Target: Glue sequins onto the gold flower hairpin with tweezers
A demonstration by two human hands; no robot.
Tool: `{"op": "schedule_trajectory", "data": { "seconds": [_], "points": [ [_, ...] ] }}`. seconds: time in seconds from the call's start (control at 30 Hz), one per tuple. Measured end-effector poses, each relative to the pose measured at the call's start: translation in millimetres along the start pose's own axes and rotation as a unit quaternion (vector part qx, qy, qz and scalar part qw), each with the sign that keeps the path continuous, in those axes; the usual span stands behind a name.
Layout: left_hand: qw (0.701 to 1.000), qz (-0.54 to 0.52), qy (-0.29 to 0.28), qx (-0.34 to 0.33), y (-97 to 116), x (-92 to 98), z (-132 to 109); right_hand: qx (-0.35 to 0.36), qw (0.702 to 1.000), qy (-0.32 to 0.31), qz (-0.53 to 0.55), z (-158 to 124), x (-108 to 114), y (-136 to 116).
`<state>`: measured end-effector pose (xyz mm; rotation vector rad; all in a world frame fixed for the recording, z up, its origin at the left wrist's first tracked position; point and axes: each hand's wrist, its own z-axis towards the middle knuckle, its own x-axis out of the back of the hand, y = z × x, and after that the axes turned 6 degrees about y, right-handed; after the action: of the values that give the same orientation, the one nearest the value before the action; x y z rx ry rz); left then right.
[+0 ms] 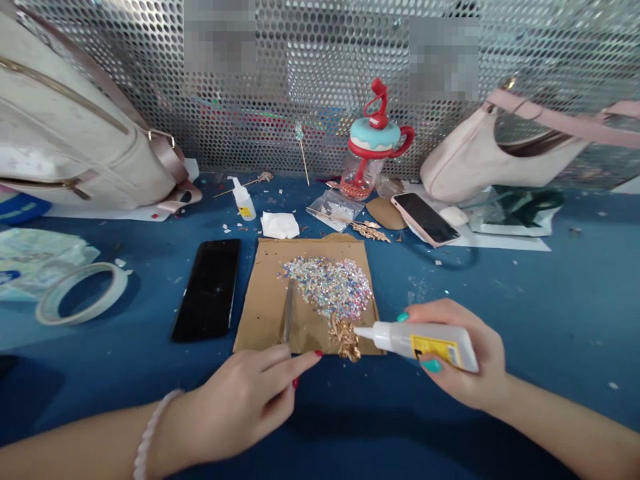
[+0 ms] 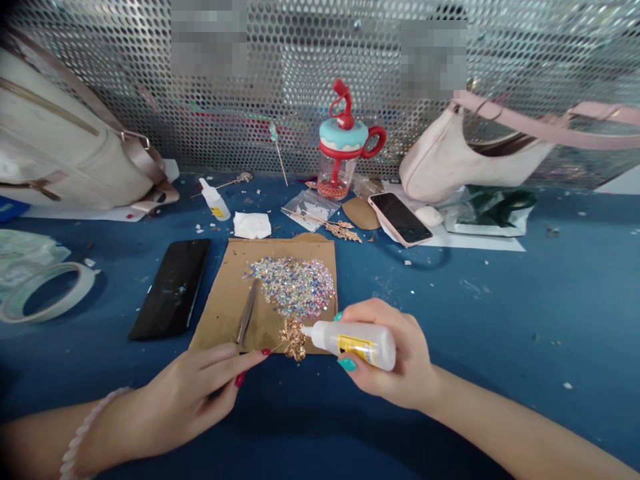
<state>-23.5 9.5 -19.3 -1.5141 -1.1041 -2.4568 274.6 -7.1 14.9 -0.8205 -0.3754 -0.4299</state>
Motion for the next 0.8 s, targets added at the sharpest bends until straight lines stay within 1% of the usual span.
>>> {"op": "schedule_trajectory", "data": {
  "seconds": [0.3, 0.6, 0.8],
  "points": [
    [1.000, -0.012, 0.003, 0.002, -0.2, -0.7, 0.5, 0.011, 0.999, 0.011, -0.034, 7.7, 0.7, -6.9],
    [1.000, 0.000, -0.001, 0.002, 0.5, 0.3, 0.2, -0.019, 1.000, -0.003, -0.016, 1.1, -1.0, 0.1],
    [1.000, -0.001, -0.010, 0.001, 0.8, 0.9, -0.9, -0.022, 1.000, -0.001, -0.012, 3.8, -1.8, -2.9]
  ]
}}
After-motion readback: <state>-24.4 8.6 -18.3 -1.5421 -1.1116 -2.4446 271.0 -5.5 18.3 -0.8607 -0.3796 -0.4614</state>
